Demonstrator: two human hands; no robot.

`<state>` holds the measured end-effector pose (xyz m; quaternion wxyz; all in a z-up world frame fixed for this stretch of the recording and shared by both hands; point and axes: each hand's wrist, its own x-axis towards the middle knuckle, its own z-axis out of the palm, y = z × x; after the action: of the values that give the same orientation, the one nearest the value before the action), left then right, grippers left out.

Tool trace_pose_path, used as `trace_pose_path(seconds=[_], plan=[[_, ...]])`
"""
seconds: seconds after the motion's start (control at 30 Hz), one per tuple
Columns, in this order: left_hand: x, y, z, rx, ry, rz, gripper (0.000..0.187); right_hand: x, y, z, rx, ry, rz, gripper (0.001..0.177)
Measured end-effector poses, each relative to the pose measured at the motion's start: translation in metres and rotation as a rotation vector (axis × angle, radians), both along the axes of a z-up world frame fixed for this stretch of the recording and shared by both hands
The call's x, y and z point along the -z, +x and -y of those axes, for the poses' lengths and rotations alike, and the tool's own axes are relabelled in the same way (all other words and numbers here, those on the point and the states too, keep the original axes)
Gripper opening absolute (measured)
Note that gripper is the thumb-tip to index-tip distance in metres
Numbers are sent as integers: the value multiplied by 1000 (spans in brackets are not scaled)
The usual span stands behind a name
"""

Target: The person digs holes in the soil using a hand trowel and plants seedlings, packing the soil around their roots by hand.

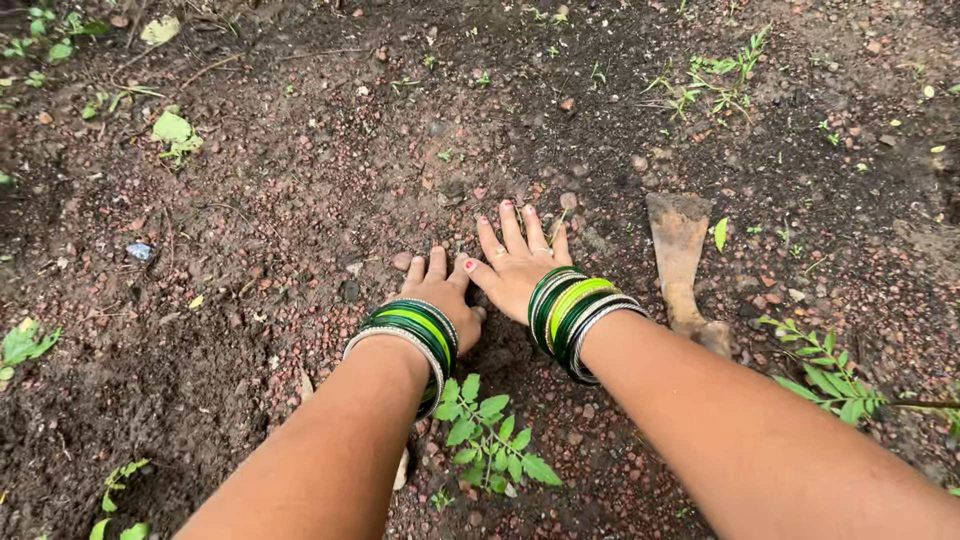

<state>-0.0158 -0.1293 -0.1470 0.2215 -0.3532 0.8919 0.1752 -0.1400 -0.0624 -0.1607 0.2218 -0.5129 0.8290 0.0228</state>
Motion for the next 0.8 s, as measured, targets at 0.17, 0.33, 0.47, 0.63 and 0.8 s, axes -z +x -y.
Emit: trace_pose_path(seconds=[0.17, 0.33, 0.47, 0.63, 0.8], plan=[[-7, -1, -2, -73, 75, 34, 81, 4, -3, 0, 1, -3, -19, 75], [9, -8, 8, 14, -6, -4, 85, 10, -10, 4, -12, 19, 28, 76], [3, -22, 35, 56, 116, -13, 62, 18, -23, 12, -45, 31, 70, 76], [13, -26, 15, -7, 9, -258, 72, 20, -28, 9, 69, -69, 257, 78], [25, -18, 15, 104, -26, -385, 71, 7, -13, 5, 71, -53, 168, 83]])
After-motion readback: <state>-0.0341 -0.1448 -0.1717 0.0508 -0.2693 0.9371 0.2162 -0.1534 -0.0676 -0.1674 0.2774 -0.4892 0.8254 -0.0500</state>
